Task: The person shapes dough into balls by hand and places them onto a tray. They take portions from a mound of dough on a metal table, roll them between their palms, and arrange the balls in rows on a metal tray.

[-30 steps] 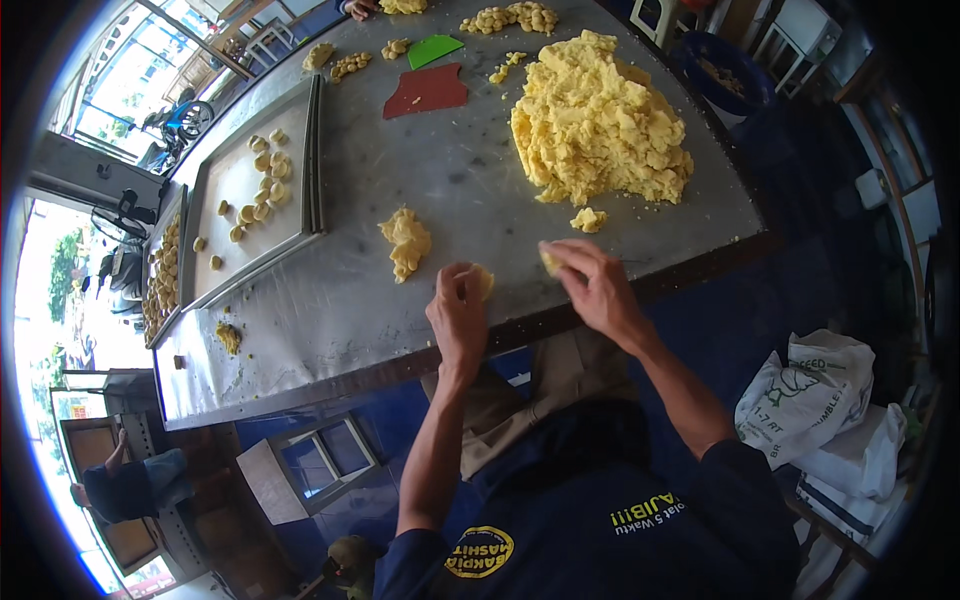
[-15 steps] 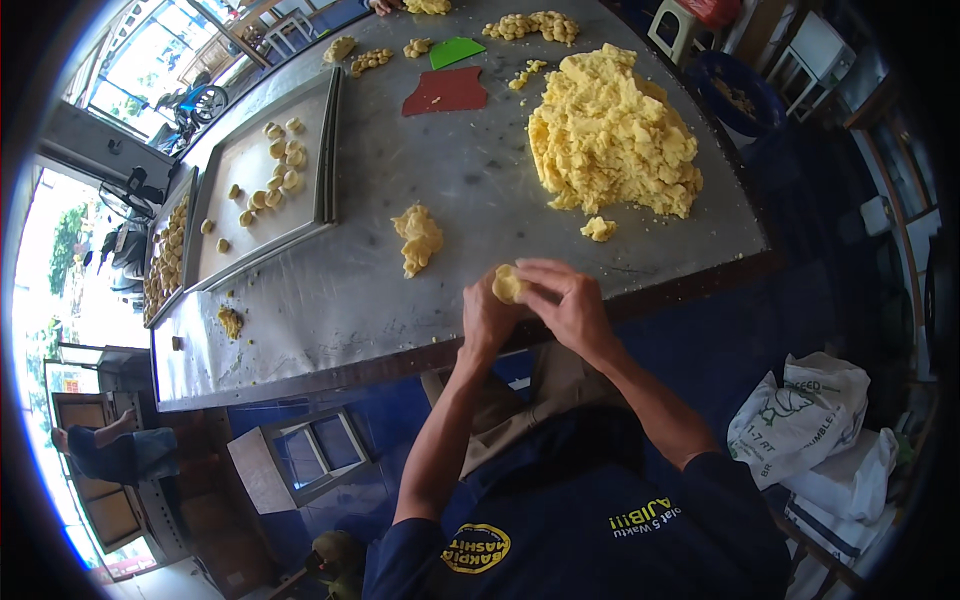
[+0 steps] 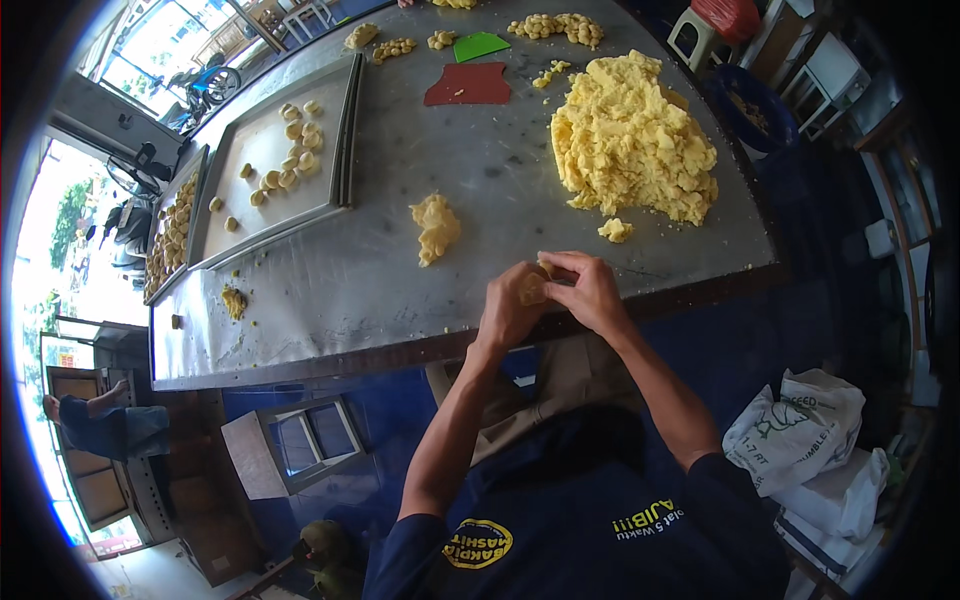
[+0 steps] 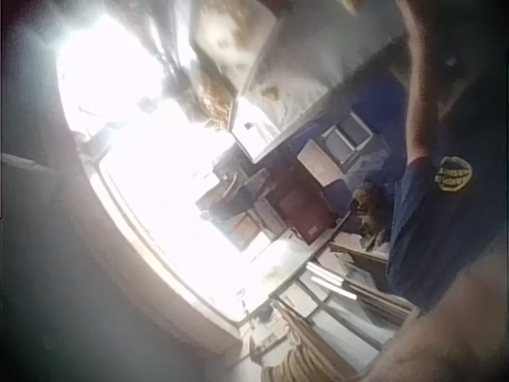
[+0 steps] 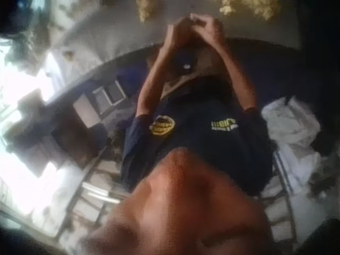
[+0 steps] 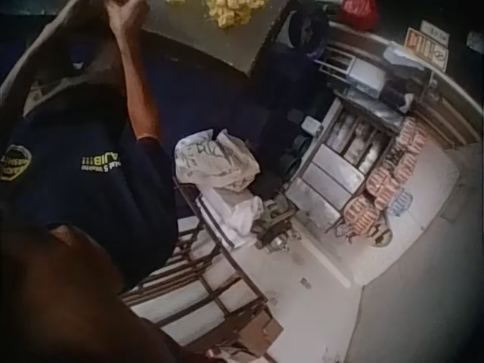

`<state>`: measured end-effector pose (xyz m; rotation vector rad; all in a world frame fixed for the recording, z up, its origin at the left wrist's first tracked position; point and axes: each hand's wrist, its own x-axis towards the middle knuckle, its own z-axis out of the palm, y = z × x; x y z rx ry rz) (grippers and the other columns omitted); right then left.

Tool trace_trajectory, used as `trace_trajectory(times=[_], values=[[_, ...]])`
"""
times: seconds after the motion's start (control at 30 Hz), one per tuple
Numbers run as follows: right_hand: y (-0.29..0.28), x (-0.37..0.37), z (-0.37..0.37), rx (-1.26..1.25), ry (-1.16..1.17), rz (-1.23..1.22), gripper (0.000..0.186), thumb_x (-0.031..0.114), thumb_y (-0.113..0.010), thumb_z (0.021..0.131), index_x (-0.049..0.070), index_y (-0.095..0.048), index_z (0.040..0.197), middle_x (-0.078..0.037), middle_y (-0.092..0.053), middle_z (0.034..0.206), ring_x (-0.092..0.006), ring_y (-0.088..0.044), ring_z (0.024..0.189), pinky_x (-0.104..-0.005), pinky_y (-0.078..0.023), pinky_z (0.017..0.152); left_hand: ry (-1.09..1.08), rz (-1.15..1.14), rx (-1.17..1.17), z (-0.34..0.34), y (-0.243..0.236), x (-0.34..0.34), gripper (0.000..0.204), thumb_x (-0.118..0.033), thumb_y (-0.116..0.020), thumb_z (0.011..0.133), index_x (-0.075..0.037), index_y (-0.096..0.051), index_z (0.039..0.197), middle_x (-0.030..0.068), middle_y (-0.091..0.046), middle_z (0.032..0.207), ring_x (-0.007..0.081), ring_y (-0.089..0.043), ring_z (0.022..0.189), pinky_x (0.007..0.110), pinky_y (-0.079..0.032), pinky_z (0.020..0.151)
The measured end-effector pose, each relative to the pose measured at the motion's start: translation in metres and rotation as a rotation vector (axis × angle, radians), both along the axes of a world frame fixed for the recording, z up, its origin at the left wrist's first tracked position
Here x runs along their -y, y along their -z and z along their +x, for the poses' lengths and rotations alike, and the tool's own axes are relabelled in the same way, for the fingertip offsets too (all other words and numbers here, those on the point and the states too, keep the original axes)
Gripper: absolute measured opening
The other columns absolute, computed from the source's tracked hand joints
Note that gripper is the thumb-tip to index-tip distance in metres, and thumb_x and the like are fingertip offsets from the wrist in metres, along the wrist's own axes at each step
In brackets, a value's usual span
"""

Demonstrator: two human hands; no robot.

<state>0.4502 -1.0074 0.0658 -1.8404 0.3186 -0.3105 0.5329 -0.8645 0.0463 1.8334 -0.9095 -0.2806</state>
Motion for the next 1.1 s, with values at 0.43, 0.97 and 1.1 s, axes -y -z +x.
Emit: trace_trajectory(times=[0.43, 0.97, 1.1], values=[[0.009, 0.098, -0.014, 0.003, 0.247, -0.854, 0.038, 0.000, -0.066, 0.084, 0.002, -0.066, 0.122, -0.015, -0.066, 0.121, -0.0309, -0.065, 0.104, -0.0392, -0.054, 0.089, -0.155, -0.035, -0.244, 0.010, 0.010, 0.007, 0.039, -0.028, -0.054, 0.103, 0.001, -0.064, 0.079, 0.0110, -0.063, 0.087, 0.0177, -0.057, 0.073, 0.033, -0.046, 0.068], [0.043, 0.092, 0.036, 0.097, 0.378, -1.224, 0.022, 0.006, -0.065, 0.085, 0.001, -0.063, 0.106, -0.013, -0.063, 0.108, -0.0282, -0.062, 0.096, -0.0366, -0.053, 0.082, -0.014, -0.538, -0.888, 0.022, -0.006, -0.001, 0.036, -0.028, -0.042, 0.108, 0.001, -0.055, 0.123, 0.0116, -0.060, 0.104, 0.0131, -0.051, 0.082, 0.026, -0.041, 0.069], [0.033, 0.090, 0.022, 0.140, 0.358, -1.111, 0.014, 0.006, -0.065, 0.085, 0.003, -0.064, 0.098, -0.009, -0.061, 0.093, -0.0277, -0.061, 0.088, -0.0376, -0.052, 0.076, -0.009, -0.389, -0.699, 0.038, 0.012, -0.021, 0.029, -0.024, -0.041, 0.109, -0.001, -0.059, 0.114, 0.0088, -0.062, 0.100, 0.0146, -0.053, 0.083, 0.030, -0.045, 0.077]])
